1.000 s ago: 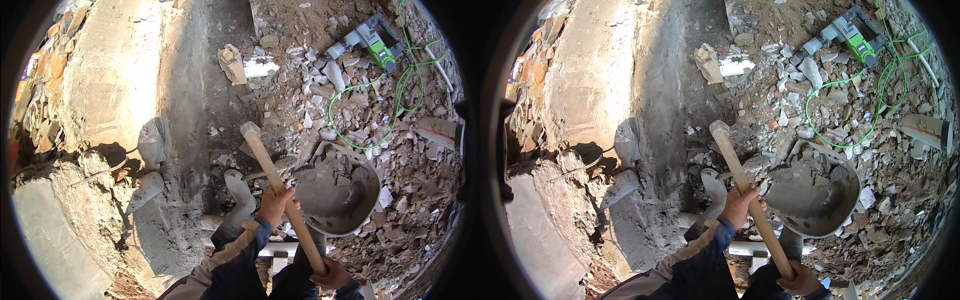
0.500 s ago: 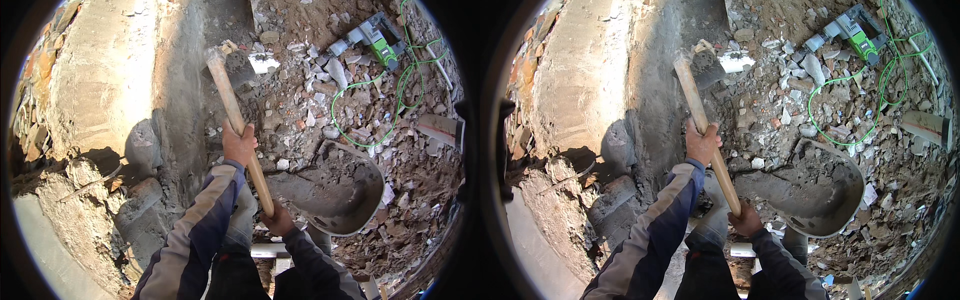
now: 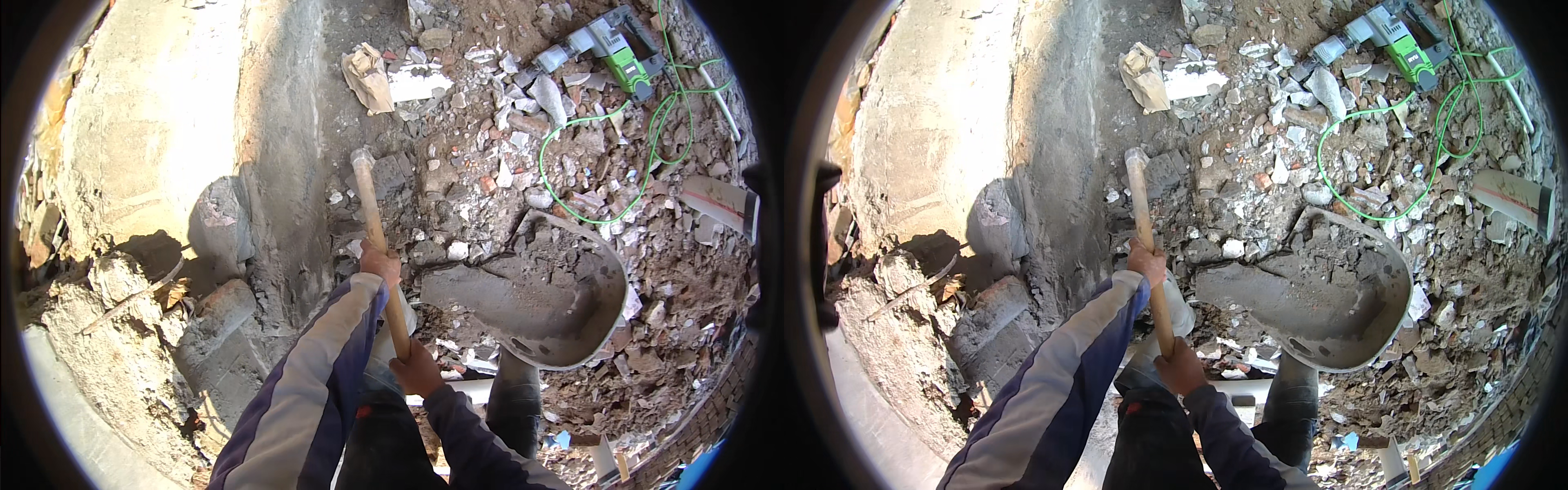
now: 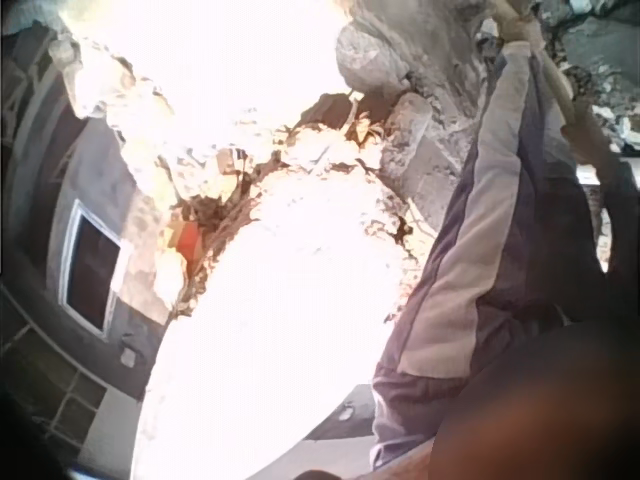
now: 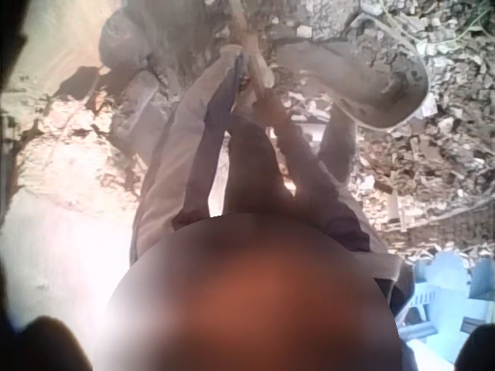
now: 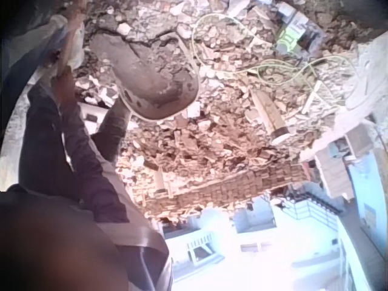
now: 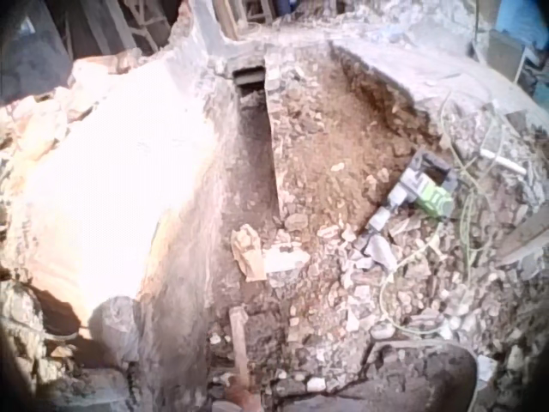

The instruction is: The person uses a jackhammer to break a concrete floor, then uses a pickaxe to loosen debris and a shovel to collect rubble. The person walks around the site and picks up small debris by hand.

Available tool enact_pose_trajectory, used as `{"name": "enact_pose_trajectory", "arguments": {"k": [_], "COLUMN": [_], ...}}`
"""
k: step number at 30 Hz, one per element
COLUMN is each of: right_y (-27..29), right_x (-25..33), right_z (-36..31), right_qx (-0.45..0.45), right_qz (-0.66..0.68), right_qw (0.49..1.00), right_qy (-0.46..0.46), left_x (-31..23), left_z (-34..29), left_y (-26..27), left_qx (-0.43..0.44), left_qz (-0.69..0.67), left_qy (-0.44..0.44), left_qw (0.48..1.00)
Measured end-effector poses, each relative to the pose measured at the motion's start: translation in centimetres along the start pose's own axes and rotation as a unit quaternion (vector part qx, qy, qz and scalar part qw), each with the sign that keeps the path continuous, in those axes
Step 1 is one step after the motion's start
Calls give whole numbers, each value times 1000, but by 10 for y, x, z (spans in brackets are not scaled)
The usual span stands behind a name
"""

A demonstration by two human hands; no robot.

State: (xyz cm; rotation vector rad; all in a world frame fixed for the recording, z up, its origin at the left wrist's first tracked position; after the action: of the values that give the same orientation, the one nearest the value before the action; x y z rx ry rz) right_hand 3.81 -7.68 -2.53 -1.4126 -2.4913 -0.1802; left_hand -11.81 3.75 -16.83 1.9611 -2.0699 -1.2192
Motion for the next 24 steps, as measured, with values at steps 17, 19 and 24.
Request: {"name": "enact_pose_trajectory", "arguments": {"k": [17, 19, 24], "right_y": [142, 157, 134], "right_x": [-19, -18, -33], "right_z": [70, 124, 193], "right_qx": [-147, -212, -201], "right_qz": [-213, -297, -463], "right_qw": [966, 929, 863], "right_qy": [17, 63, 36], "left_x": [-32, -38, -46], "left_z": [-41, -48, -55], "left_y": [30, 30, 28], "left_qx": [178, 154, 152], "left_qz": [191, 178, 149], "left_qy": [5, -7, -39], "left_qw": [965, 972, 976]}}
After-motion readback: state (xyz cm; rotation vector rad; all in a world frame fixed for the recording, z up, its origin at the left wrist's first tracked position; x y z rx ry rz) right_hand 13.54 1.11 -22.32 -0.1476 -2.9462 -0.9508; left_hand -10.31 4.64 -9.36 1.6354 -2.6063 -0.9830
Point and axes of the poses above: each hand's wrist, its own z-axis towards the middle knuckle, its own y-axis out of the back of the hand, x = y × z, the point moved 3 cm from there along z, towards the middle knuckle, and after that the axes turned 12 degrees about -y, right-handed, at the moved point
